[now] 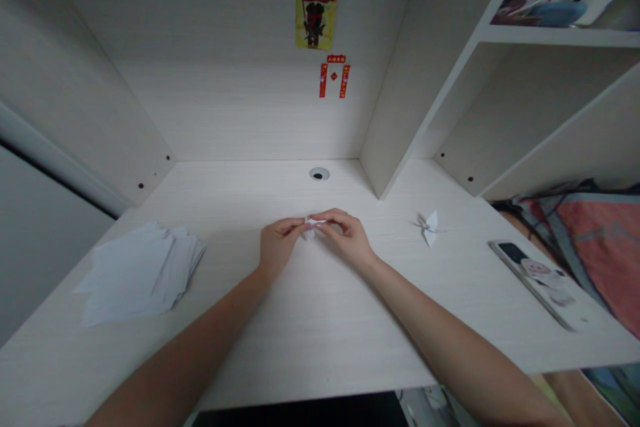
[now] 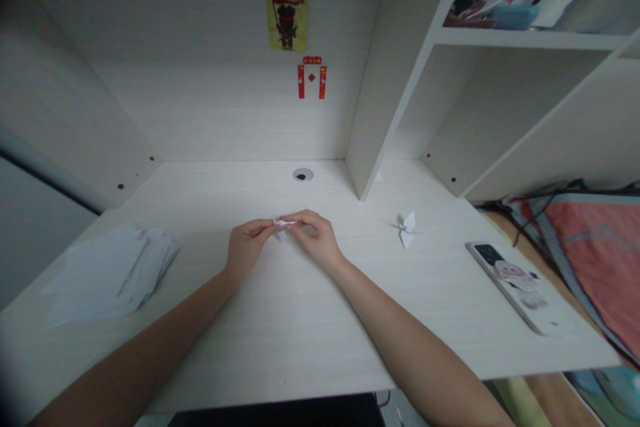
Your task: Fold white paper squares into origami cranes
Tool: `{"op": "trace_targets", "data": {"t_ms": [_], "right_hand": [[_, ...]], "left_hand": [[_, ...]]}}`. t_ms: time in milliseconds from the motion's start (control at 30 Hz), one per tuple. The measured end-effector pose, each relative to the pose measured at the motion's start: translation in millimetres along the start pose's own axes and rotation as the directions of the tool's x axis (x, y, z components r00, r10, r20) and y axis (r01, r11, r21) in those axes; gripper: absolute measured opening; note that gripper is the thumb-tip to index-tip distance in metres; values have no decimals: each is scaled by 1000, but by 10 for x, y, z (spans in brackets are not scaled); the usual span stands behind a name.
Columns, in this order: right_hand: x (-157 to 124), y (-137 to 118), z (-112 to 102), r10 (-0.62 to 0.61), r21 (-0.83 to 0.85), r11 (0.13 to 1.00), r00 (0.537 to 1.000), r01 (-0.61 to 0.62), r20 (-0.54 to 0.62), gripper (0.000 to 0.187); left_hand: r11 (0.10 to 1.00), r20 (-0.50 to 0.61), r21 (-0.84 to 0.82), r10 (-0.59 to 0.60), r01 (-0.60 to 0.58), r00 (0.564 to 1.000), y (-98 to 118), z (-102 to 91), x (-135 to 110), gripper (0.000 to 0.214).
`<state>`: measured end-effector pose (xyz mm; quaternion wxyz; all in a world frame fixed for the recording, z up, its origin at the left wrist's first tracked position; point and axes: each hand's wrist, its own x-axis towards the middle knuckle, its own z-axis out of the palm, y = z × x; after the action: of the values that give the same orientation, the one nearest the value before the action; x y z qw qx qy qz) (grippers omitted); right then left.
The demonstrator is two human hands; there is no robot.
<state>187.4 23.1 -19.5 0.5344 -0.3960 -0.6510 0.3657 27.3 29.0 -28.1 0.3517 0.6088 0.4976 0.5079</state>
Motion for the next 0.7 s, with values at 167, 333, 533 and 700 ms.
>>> {"op": "trace_targets", "data": {"t_ms": [167, 333, 533, 700], "right_hand": [[7, -20, -27, -1, -10, 1000, 999, 1, -32, 14], [7, 15, -22, 78, 44, 996, 996, -76, -32, 13], [8, 60, -8, 121, 104, 988, 992, -116, -40, 13], [8, 51, 10, 180, 180, 969, 982, -166, -62, 13]], "left_hand": [[994, 48, -103, -31, 36, 998, -21, 11, 14, 18], [987, 77, -148, -56, 67, 995, -10, 16, 17, 19], [975, 87, -195, -94, 110, 992, -16, 37, 17, 22], [982, 106, -162, -84, 101, 991, -29, 31, 24, 21]]}}
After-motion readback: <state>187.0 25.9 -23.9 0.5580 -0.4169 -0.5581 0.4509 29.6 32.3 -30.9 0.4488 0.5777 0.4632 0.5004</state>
